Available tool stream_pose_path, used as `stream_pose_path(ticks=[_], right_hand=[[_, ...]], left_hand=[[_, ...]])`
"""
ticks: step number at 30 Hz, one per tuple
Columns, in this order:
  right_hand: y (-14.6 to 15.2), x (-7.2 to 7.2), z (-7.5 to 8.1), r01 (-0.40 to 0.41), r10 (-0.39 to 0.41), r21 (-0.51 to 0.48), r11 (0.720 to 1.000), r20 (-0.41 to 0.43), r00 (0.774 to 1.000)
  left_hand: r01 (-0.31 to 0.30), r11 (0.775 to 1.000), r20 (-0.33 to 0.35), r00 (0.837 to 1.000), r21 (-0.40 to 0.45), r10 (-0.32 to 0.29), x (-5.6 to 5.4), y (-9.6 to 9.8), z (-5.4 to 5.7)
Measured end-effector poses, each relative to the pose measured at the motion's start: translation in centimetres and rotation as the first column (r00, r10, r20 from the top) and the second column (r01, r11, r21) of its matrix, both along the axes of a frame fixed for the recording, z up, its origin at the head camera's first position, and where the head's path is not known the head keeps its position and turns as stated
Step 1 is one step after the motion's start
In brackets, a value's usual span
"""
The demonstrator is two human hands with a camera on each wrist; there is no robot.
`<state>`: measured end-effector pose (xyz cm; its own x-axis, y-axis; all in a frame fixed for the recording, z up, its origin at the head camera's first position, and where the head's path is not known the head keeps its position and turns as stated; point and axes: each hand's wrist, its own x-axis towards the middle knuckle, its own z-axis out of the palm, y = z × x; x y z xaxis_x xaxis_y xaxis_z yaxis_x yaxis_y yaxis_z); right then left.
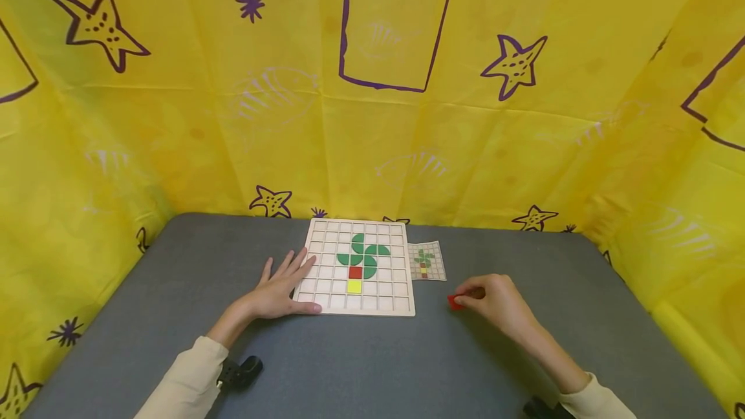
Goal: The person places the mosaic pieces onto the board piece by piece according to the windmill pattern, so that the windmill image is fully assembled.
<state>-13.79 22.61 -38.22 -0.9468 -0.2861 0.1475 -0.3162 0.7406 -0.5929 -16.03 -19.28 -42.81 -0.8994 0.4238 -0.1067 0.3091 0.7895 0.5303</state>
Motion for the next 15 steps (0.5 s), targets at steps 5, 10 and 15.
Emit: stream_pose_path(ticks=[5,10,15], right_hand=[[-1.4,-0.3,-0.4,0.034,-0.039,-0.064,0.997,-0.072,0.997],[-2.1,-0.7,-0.6,0.02,-0.029,-0.14,0.99,-0.064,0.998],[-3.0,-0.7,-1.0,0.017,-0.016,-0.222,0.975,0.007,1.0]], left_hand=[[0.001,1.0,0.009,1.0,0.001,-0.001,-0.1,0.0,0.1],[0.01,1.0,-0.001,1.0,0.025,-0.01,-0.1,0.0,-0.1],[0.016,1.0,-0.006,1.0,0.024,-0.016,-0.1,0.0,-0.2]])
